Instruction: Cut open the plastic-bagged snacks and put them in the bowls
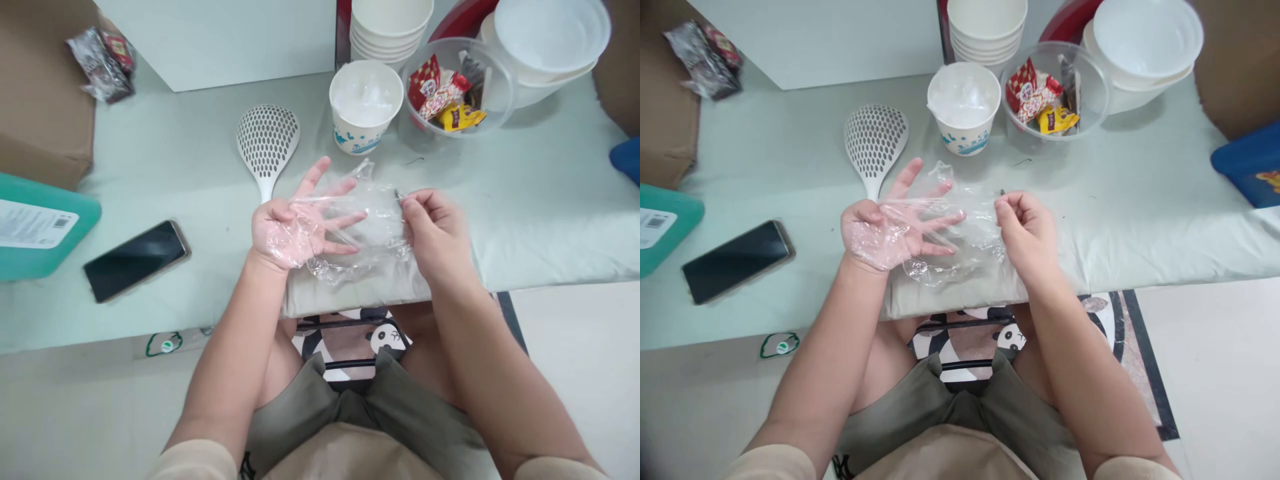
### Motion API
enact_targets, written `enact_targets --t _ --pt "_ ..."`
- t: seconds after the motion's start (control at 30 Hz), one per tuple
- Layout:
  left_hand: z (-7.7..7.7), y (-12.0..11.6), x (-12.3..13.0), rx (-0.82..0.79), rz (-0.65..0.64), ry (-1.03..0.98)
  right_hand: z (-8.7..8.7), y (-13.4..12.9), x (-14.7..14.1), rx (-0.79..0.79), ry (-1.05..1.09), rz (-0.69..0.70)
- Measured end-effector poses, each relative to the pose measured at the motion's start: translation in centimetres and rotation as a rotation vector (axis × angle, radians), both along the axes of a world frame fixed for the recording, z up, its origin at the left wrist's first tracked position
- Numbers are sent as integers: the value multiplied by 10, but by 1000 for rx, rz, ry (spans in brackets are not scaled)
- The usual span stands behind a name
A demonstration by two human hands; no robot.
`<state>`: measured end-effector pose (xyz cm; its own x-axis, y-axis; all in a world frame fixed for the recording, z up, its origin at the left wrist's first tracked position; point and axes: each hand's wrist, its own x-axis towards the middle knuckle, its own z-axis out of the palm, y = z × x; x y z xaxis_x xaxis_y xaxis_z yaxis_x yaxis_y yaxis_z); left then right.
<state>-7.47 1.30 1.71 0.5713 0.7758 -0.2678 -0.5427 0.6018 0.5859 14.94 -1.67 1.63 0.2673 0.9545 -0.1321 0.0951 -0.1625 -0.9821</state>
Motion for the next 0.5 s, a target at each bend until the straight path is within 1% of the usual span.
enact_targets --t 0.1,0.23,0.37,0.5 --pt "0 1 2 -29 21 12 -4 3 3 17 63 -94" --pt "-2 1 3 -69 18 13 -7 6 4 22 167 -126" --pt "-8 3 2 -97 12 5 -9 11 5 20 292 -191" --pt "-14 5 0 -75 -22 -8 -13 14 10 83 314 -252"
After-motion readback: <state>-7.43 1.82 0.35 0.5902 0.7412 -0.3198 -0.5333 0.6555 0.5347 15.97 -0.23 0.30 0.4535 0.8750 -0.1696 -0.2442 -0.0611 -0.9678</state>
